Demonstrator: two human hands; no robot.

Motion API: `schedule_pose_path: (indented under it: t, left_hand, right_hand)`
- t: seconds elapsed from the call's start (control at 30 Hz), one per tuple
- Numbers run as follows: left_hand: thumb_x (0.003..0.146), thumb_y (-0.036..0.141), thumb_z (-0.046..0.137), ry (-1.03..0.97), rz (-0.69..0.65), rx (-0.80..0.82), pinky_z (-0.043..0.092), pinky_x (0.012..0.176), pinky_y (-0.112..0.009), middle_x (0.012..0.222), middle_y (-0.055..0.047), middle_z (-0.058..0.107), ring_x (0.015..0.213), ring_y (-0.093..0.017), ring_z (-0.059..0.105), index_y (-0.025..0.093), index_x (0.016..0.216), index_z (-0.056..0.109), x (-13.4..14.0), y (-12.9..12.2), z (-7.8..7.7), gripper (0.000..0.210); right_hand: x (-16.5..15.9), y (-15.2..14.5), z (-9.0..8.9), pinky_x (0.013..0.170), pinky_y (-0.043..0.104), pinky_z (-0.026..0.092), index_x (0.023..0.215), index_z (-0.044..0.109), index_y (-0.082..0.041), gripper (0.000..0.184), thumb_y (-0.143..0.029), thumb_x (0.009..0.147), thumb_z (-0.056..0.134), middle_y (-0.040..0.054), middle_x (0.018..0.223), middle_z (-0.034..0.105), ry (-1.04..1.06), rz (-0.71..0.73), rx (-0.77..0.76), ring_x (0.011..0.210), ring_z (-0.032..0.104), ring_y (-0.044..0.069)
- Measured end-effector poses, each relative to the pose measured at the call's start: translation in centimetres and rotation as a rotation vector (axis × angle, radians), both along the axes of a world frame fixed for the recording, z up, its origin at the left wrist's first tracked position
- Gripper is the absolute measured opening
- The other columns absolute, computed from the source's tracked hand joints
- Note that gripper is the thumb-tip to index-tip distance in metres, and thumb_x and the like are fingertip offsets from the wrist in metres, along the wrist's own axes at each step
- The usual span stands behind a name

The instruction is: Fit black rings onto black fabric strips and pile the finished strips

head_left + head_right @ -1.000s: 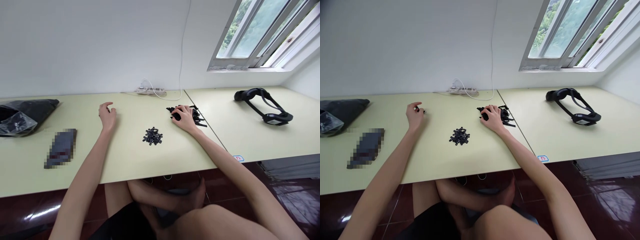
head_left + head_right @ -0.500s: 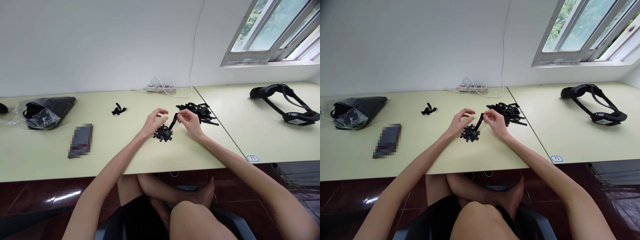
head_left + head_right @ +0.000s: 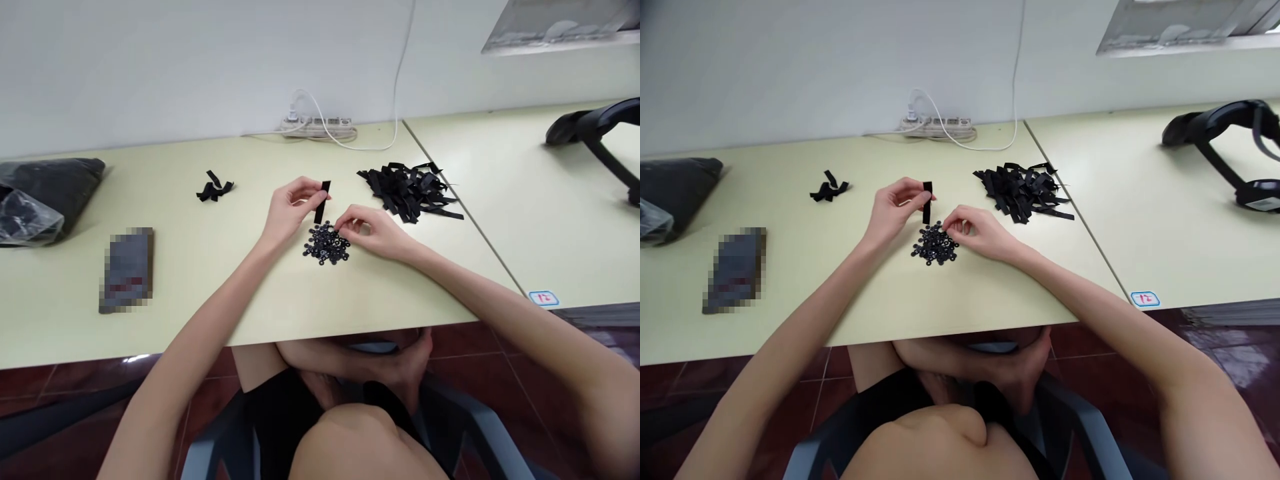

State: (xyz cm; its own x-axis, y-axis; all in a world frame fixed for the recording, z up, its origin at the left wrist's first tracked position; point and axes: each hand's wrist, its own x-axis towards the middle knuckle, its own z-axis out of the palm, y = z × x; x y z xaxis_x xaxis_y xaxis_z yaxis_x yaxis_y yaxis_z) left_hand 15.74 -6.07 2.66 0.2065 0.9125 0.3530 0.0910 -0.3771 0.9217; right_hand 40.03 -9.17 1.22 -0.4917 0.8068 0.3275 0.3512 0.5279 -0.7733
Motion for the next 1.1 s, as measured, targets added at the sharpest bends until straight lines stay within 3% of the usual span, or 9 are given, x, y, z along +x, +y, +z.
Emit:
schedule_pose_path:
  t: [0.1, 0.2, 0.33, 0.5, 0.8, 0.93, 1.1]
  left_hand:
    - [0.095, 0.047, 0.089, 0.022, 0.048, 0.028, 0.061, 0.091, -0.033, 0.108, -0.005, 0.085, 0.106, -0.022, 0.08, 0.02, 0.102, 0.081, -0.4, 0.5, -0.2, 0.029]
    - [0.096, 0.044, 0.09, 0.028, 0.045, 0.041, 0.06, 0.086, -0.031, 0.111, -0.005, 0.085, 0.105, -0.021, 0.079, 0.02, 0.101, 0.083, -0.6, 0.6, -0.4, 0.025]
    - [0.094, 0.045, 0.091, 0.0, 0.004, 0.018, 0.06, 0.075, -0.028, 0.109, -0.005, 0.085, 0.097, -0.02, 0.079, 0.022, 0.103, 0.084, -0.4, 0.5, -0.6, 0.026]
    - [0.092, 0.043, 0.093, -0.054, -0.066, -0.048, 0.064, 0.072, -0.028, 0.1, -0.006, 0.085, 0.093, -0.021, 0.081, 0.021, 0.105, 0.082, 0.1, 0.1, -0.5, 0.028]
    - [0.097, 0.056, 0.09, -0.079, -0.119, -0.132, 0.068, 0.074, -0.029, 0.092, -0.006, 0.082, 0.09, -0.02, 0.083, 0.019, 0.101, 0.077, 0.8, -0.8, 0.0, 0.04]
    - [0.098, 0.057, 0.089, -0.08, -0.101, -0.12, 0.067, 0.07, -0.027, 0.094, -0.006, 0.082, 0.091, -0.019, 0.083, 0.019, 0.102, 0.075, 0.9, -0.9, 0.1, 0.04]
    - [0.098, 0.056, 0.088, -0.087, -0.093, -0.119, 0.067, 0.069, -0.026, 0.095, -0.006, 0.081, 0.09, -0.019, 0.082, 0.02, 0.101, 0.073, 0.9, -0.8, 0.0, 0.039]
  right_hand:
    - [0.4, -0.4, 0.3, 0.095, 0.042, 0.061, 0.106, 0.08, -0.027, 0.014, -0.022, 0.095, 0.072, 0.0056, 0.112, 0.078, -0.108, 0.104, 0.06, 0.098, 0.072, 0.025]
    - [0.6, -0.4, 0.2, 0.094, 0.043, 0.062, 0.107, 0.08, -0.027, 0.014, -0.022, 0.097, 0.072, 0.0066, 0.113, 0.078, -0.121, 0.108, 0.087, 0.102, 0.074, 0.027]
    - [0.8, -0.2, -0.2, 0.089, 0.041, 0.062, 0.105, 0.08, -0.027, 0.01, -0.026, 0.102, 0.07, 0.0061, 0.107, 0.08, -0.115, 0.09, 0.095, 0.094, 0.074, 0.025]
    - [0.7, -0.2, 0.2, 0.092, 0.043, 0.064, 0.106, 0.08, -0.028, 0.008, -0.026, 0.104, 0.073, 0.0051, 0.106, 0.082, -0.04, 0.088, 0.078, 0.094, 0.075, 0.024]
    - [0.5, -0.7, 0.8, 0.099, 0.046, 0.069, 0.107, 0.079, -0.029, 0.007, -0.035, 0.104, 0.079, 0.004, 0.108, 0.081, 0.184, -0.003, -0.016, 0.1, 0.077, 0.023]
    - [0.7, -0.8, 0.9, 0.1, 0.045, 0.069, 0.106, 0.082, -0.028, 0.007, -0.034, 0.104, 0.08, 0.0037, 0.108, 0.085, 0.088, 0.048, -0.058, 0.098, 0.08, 0.022]
    - [1.3, -0.6, 1.3, 0.091, 0.042, 0.066, 0.105, 0.083, -0.029, 0.01, -0.029, 0.106, 0.073, 0.0033, 0.107, 0.085, -0.027, 0.023, 0.045, 0.094, 0.079, 0.022]
